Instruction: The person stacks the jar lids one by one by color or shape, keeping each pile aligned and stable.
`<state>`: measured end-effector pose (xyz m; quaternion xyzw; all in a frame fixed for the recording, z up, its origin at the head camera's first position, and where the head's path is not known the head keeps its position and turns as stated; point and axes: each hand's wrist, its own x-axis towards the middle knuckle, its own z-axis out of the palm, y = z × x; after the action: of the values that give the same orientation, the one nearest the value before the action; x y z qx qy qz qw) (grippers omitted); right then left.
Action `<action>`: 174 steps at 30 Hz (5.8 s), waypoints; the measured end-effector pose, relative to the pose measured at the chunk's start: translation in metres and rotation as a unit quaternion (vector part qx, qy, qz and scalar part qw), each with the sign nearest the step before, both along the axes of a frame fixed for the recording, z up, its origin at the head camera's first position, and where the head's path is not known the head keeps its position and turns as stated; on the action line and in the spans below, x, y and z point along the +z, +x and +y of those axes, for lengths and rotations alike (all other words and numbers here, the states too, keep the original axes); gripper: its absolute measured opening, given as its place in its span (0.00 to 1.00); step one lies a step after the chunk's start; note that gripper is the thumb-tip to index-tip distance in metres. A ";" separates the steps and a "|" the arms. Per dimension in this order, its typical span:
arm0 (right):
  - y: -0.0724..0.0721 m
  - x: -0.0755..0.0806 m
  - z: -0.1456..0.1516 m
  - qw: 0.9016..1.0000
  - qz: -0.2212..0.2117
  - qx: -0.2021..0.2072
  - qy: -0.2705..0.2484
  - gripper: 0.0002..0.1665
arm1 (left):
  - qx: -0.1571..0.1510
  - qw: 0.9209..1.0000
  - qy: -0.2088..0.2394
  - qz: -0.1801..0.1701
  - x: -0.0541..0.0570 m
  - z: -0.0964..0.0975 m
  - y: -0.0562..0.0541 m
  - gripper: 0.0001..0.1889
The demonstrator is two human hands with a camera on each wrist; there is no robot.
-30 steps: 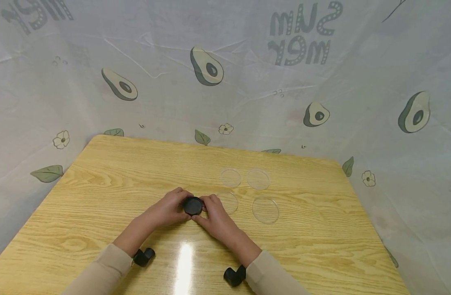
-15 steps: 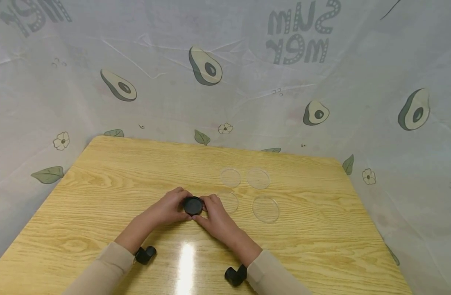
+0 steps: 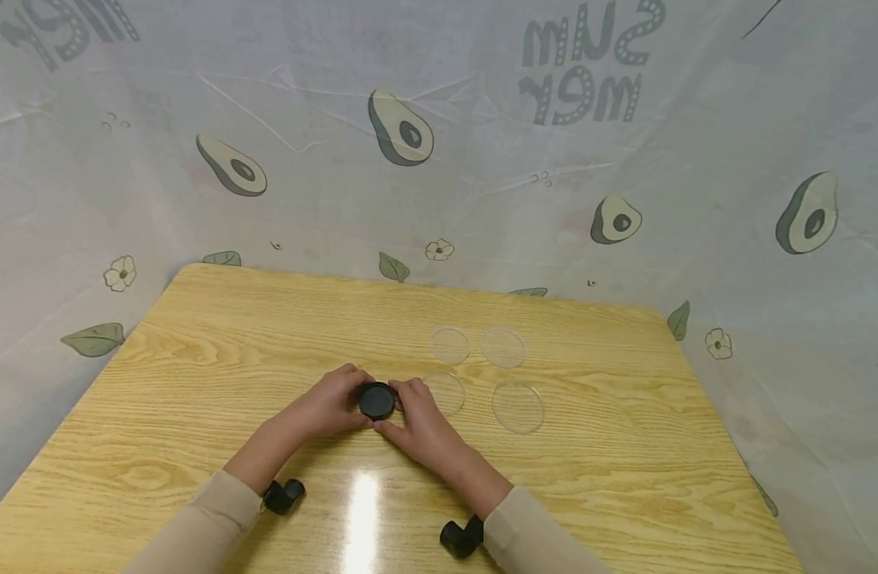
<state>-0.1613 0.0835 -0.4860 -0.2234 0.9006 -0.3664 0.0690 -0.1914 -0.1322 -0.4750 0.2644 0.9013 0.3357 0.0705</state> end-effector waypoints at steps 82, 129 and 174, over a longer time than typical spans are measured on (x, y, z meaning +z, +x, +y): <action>-0.028 0.015 0.081 0.995 0.001 -0.048 0.089 0.48 | 0.003 1.000 0.002 -0.016 0.004 0.003 0.004 0.27; -0.005 0.014 0.088 0.997 -0.001 -0.034 0.073 0.48 | 0.007 1.000 -0.005 -0.026 0.002 0.003 0.004 0.27; 0.001 0.010 0.088 0.995 0.010 -0.034 0.088 0.52 | 0.005 0.999 0.003 -0.037 0.002 0.002 0.005 0.27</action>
<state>-0.1604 0.1710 -0.4760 -0.1898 0.9371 -0.2851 0.0670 -0.1864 -0.1297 -0.4728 0.2475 0.8982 0.3488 0.1016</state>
